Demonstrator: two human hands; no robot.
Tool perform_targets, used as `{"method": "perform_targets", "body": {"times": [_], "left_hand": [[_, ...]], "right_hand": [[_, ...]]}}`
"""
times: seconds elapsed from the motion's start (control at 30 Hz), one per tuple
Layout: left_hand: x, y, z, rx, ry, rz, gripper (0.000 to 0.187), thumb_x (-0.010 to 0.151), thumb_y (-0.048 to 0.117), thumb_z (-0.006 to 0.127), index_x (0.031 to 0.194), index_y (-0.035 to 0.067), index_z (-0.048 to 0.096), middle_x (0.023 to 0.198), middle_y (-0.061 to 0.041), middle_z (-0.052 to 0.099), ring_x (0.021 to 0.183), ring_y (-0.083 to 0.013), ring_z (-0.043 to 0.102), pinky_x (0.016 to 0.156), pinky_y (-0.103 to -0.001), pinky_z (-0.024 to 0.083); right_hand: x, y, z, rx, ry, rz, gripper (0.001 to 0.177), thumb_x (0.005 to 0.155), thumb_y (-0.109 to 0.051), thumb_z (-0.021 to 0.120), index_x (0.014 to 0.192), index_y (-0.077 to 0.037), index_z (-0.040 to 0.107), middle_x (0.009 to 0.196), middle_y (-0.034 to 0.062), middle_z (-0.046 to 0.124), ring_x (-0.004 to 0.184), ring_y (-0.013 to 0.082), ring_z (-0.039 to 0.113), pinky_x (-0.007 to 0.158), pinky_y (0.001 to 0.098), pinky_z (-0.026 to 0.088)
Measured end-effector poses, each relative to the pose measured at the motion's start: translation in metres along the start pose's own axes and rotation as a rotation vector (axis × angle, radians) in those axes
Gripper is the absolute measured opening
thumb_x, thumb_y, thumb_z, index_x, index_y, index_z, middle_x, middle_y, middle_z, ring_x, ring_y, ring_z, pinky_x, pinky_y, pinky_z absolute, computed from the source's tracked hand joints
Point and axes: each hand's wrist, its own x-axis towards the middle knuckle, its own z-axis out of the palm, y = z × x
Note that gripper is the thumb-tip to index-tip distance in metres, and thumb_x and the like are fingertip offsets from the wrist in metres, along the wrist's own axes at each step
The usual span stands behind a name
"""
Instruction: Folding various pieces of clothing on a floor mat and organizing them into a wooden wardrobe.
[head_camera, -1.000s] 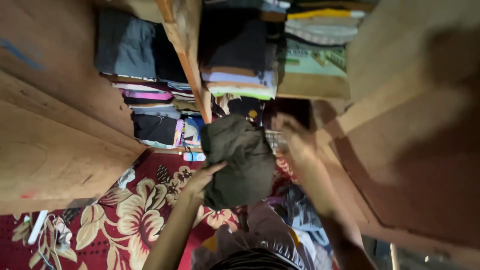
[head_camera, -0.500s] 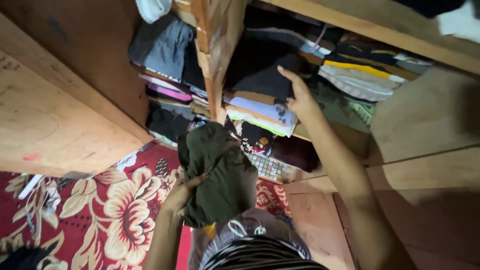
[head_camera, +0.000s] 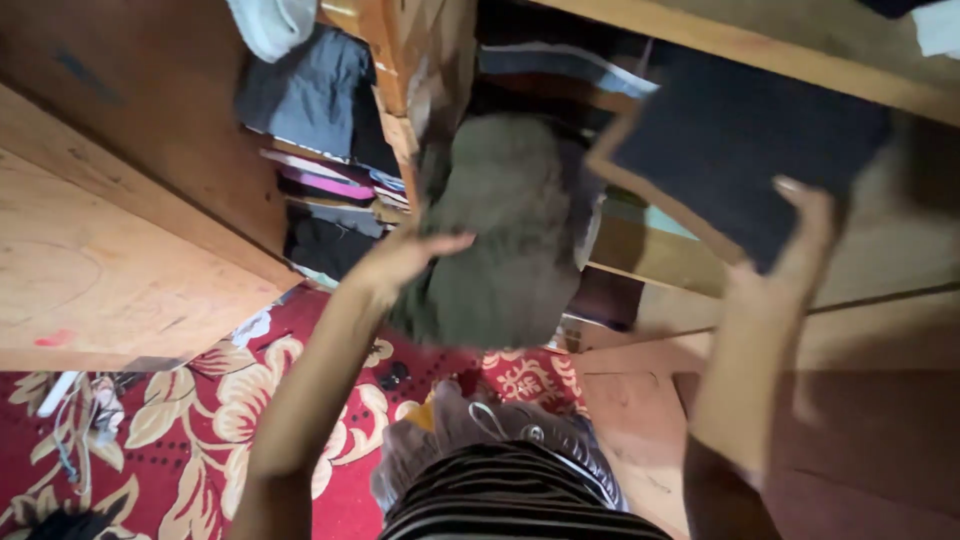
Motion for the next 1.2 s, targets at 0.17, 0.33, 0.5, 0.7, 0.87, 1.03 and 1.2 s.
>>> {"method": "perform_targets", "body": {"times": [0.17,0.33,0.5,0.7,0.87,1.03,1.2], "left_hand": [[0.122,0.027,0.027,0.103,-0.114,0.222,0.076,0.082,0.014,0.075,0.151,0.004,0.043,0.141,-0.011,0.064,0.129,-0.0236,0.06,0.108,-0.035,0.047],[0.256,-0.005,-0.001,0.049,-0.124,0.221,0.065,0.087,0.02,0.072,0.145,-0.006,0.056,0.139,-0.02,0.069,0.125,-0.0296,0.067,0.107,-0.038,0.053],[0.387,-0.118,-0.063,0.551,0.228,0.756,0.069,0.078,0.017,0.077,0.138,-0.008,0.053,0.144,-0.027,0.05,0.133,-0.0411,0.044,0.106,-0.043,0.036],[0.287,-0.059,-0.032,0.681,0.329,0.662,0.065,0.08,0.017,0.075,0.138,-0.005,0.054,0.142,-0.028,0.051,0.131,-0.0411,0.047,0.106,-0.044,0.037],[0.258,-0.033,-0.02,0.811,0.415,0.557,0.061,0.082,0.017,0.073,0.137,-0.002,0.055,0.14,-0.028,0.052,0.129,-0.041,0.049,0.106,-0.044,0.039],[0.222,-0.013,0.002,0.946,0.491,0.443,0.057,0.084,0.017,0.07,0.137,0.001,0.055,0.138,-0.028,0.054,0.128,-0.0409,0.052,0.106,-0.045,0.041],[0.152,-0.001,0.092,1.474,0.91,0.632,0.076,0.088,0.011,0.065,0.159,0.009,0.039,0.158,-0.027,0.035,0.141,-0.0489,0.04,0.115,-0.061,0.032]], "right_hand": [[-0.049,-0.01,-0.05,0.05,0.066,0.168,0.051,0.097,0.003,0.072,0.142,-0.006,0.052,0.151,0.0166,0.05,0.14,0.0276,0.053,0.126,0.045,0.045],[-0.033,-0.103,-0.052,0.269,0.251,0.56,0.041,0.101,-0.003,0.059,0.14,-0.011,0.05,0.15,0.0159,0.047,0.137,0.0236,0.054,0.121,0.0419,0.048],[-0.054,-0.103,-0.056,0.056,0.059,0.634,0.039,0.101,0.006,0.052,0.137,-0.007,0.045,0.151,0.0159,0.044,0.139,0.0235,0.05,0.115,0.0384,0.049],[-0.081,-0.065,-0.058,0.029,-0.019,0.467,0.047,0.093,0.004,0.06,0.138,-0.004,0.048,0.147,0.0158,0.046,0.135,0.0273,0.051,0.112,0.0392,0.046],[-0.059,-0.038,-0.052,0.591,0.285,0.853,0.053,0.088,-0.011,0.067,0.139,-0.005,0.057,0.135,0.0124,0.061,0.125,0.0274,0.062,0.104,0.0393,0.053],[-0.076,0.007,-0.057,0.849,0.437,1.049,0.061,0.08,-0.01,0.068,0.14,-0.005,0.058,0.128,0.0115,0.066,0.118,0.0294,0.068,0.099,0.0414,0.06],[-0.086,0.032,-0.063,0.912,0.404,1.069,0.06,0.081,-0.007,0.066,0.14,-0.004,0.059,0.131,0.0113,0.064,0.119,0.0297,0.066,0.1,0.0418,0.059]]}}
